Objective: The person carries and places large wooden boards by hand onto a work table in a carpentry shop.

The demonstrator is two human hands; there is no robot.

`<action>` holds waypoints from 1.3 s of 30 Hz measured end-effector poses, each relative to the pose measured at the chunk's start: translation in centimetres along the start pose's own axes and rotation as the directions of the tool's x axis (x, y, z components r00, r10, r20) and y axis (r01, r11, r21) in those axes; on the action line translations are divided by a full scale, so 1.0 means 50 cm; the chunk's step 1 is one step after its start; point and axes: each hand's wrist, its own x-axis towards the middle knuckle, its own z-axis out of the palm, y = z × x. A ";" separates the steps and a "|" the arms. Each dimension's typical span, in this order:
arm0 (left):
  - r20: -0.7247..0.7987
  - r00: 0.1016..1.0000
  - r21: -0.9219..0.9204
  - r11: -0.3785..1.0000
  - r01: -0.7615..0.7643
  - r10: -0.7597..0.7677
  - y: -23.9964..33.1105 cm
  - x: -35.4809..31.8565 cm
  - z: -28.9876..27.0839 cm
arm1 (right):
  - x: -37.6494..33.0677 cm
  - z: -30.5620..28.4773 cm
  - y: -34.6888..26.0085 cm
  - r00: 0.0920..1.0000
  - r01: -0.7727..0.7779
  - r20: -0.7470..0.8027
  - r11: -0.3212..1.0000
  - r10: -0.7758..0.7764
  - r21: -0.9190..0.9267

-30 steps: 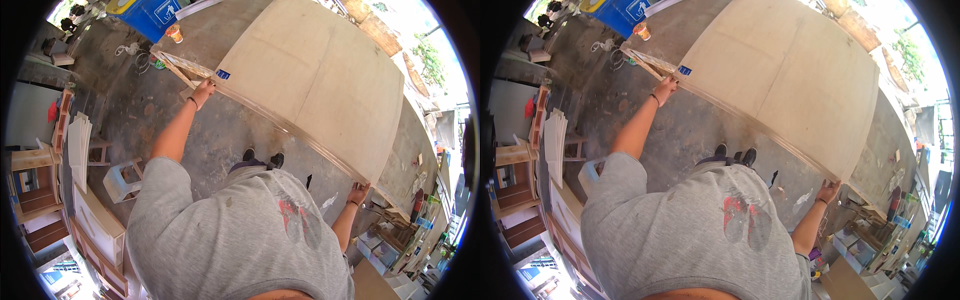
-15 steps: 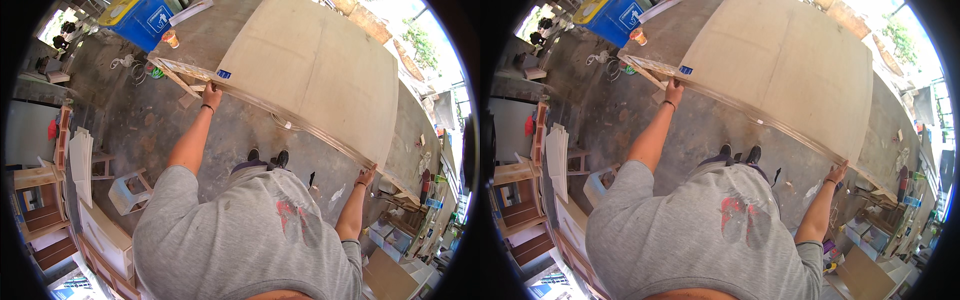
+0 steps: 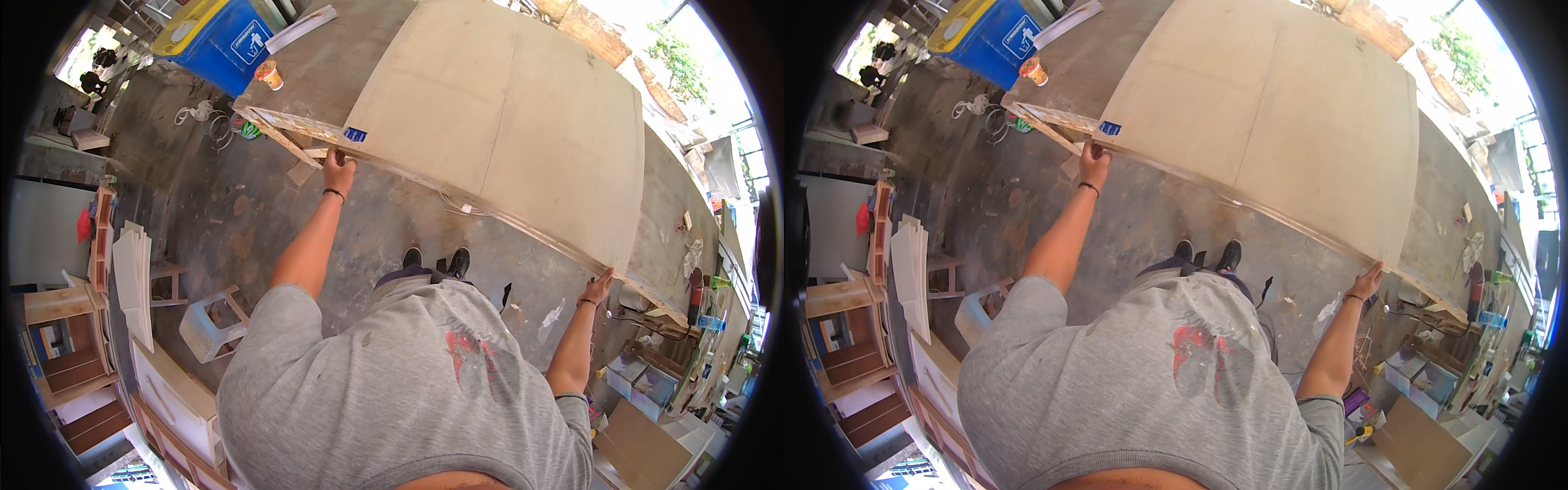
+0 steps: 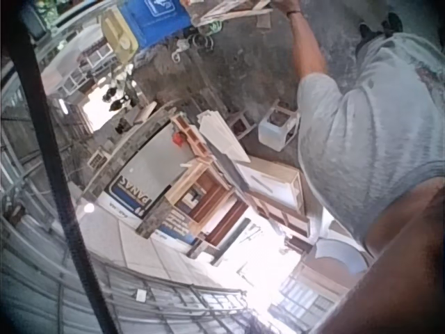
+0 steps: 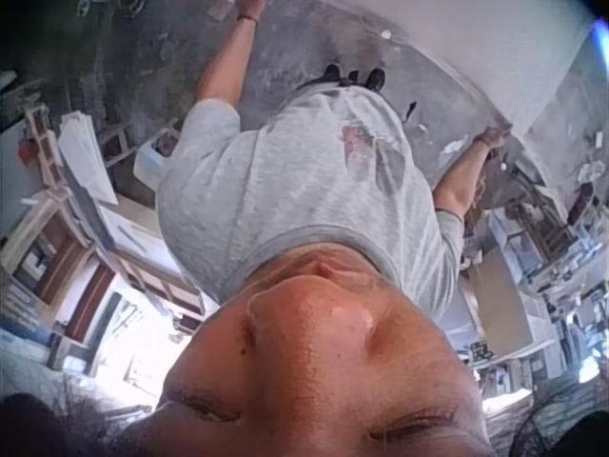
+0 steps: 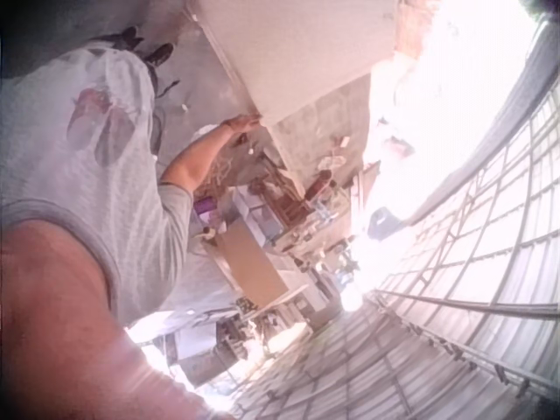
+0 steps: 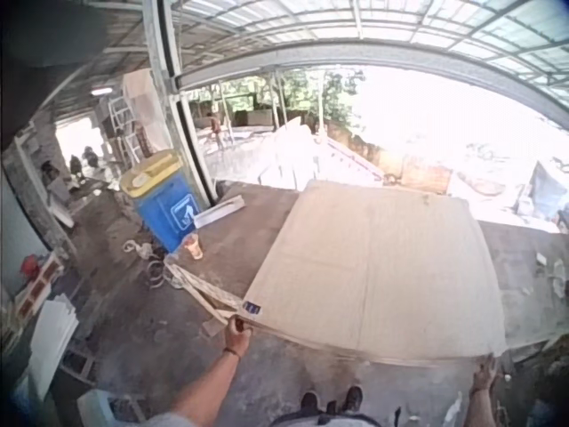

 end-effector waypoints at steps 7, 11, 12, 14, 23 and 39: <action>0.310 0.945 0.081 0.994 0.080 -0.101 0.002 0.034 -0.076 | -0.006 -0.029 -0.007 0.996 -0.057 0.061 0.998 0.058 -0.016; 0.488 0.871 0.563 0.783 -0.264 -0.057 0.054 0.087 -0.053 | 0.041 -0.117 -0.020 0.961 0.256 0.203 0.882 -0.188 -0.396; 0.524 0.850 0.591 0.741 -0.319 -0.053 0.078 0.093 -0.043 | 0.042 -0.129 -0.026 0.930 0.359 0.267 0.783 -0.252 -0.508; 0.569 0.821 0.628 0.668 -0.399 -0.044 0.128 0.100 -0.035 | 0.042 -0.129 -0.049 0.884 0.467 0.356 0.627 -0.303 -0.623; 0.586 0.795 0.686 0.621 -0.380 -0.160 0.175 0.105 -0.033 | 0.018 -0.111 -0.105 0.877 0.480 0.342 0.649 -0.338 -0.590; 0.612 0.788 0.672 0.575 -0.467 -0.075 0.173 0.109 -0.030 | -0.001 -0.101 -0.084 0.878 0.466 0.206 0.669 -0.433 -0.579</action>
